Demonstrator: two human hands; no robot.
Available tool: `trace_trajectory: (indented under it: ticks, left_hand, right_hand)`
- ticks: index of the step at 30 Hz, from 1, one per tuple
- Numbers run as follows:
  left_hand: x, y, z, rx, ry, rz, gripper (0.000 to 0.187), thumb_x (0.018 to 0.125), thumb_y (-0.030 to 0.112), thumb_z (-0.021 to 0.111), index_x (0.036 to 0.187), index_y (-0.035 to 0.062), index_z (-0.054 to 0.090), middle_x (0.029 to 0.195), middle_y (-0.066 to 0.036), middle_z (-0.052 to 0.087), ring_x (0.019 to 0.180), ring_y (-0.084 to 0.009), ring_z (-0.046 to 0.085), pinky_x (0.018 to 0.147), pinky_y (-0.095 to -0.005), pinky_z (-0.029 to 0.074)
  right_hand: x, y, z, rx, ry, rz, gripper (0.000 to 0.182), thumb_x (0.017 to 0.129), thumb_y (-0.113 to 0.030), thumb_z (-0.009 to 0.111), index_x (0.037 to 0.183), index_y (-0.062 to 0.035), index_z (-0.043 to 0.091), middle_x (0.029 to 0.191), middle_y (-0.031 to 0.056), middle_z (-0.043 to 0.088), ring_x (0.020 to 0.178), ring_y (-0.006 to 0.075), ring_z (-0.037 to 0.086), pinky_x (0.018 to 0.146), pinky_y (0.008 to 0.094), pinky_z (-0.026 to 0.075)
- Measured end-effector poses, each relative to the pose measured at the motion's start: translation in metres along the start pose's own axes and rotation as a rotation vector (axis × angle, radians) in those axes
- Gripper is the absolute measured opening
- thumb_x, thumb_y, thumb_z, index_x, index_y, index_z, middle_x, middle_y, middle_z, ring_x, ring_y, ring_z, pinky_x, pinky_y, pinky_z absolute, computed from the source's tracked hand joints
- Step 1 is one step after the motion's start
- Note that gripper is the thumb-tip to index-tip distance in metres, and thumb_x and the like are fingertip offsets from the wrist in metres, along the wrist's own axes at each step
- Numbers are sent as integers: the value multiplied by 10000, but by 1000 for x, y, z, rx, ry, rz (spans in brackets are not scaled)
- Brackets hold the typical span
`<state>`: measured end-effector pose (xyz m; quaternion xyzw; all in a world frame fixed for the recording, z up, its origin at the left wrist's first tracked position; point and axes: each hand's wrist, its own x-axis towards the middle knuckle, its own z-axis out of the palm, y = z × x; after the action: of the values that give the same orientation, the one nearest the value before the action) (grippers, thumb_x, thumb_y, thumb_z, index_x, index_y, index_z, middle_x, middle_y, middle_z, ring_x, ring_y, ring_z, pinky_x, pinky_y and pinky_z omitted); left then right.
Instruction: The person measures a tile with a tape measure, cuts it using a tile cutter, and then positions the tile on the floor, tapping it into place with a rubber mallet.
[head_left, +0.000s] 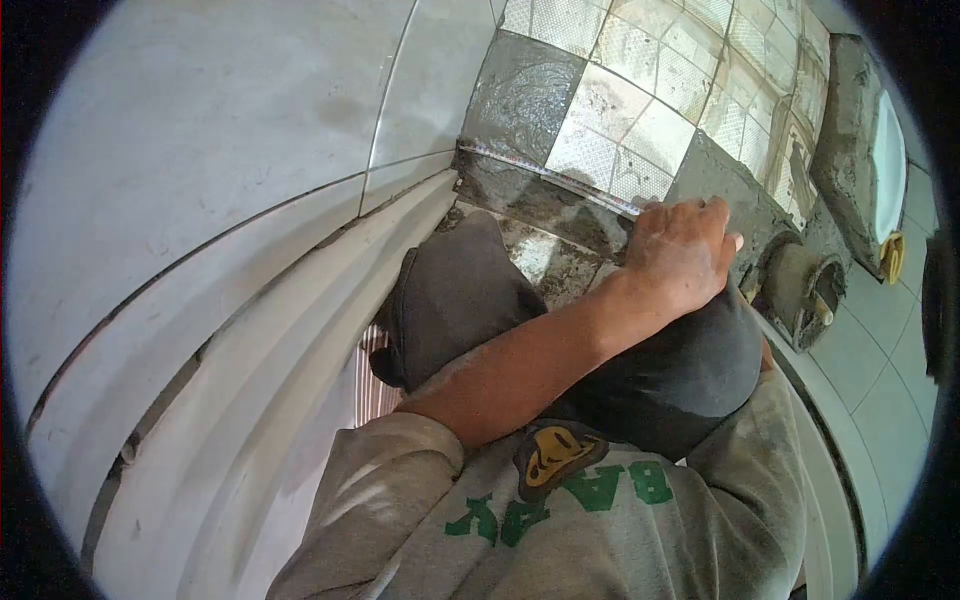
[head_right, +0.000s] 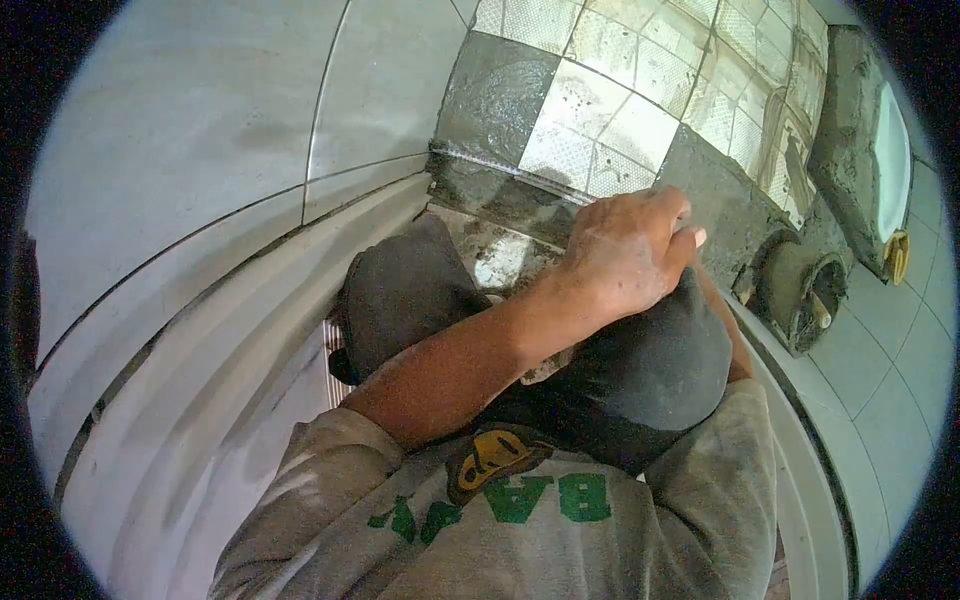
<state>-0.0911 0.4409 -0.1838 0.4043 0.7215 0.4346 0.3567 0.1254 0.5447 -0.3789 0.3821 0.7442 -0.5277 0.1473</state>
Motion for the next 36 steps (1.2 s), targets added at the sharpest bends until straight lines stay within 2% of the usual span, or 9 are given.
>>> trace_trajectory:
  ticks: [19,24,28,36]
  left_hand:
    - [3,-2,1,-35,50,23,245,832,253,593,884,16,559,801,-185,617,753,-386,610,672,-474,475]
    - [6,1,-4,-15,-15,-50,249,834,268,589,882,26,559,798,-186,617,758,-388,610,677,-486,471]
    - [5,0,0,-23,22,-31,249,835,274,587,873,30,555,789,-186,616,745,-392,609,672,-495,468]
    - [5,2,-3,-61,45,-6,223,839,239,596,878,25,545,767,-178,606,737,-383,607,658,-473,474]
  right_hand:
    - [21,-7,-16,-141,-34,3,383,835,-242,589,1149,-24,586,1060,179,637,1033,307,585,893,388,447]
    - [27,-9,-17,-173,-45,3,384,834,-242,590,1149,-22,586,1057,181,637,1028,307,587,889,388,449]
    - [33,-11,-18,-198,-50,4,384,833,-241,591,1148,-21,586,1055,182,638,1025,308,589,887,388,451]
    - [48,-17,-22,-251,-60,6,385,832,-240,592,1147,-18,586,1050,184,638,1017,308,593,882,387,454]
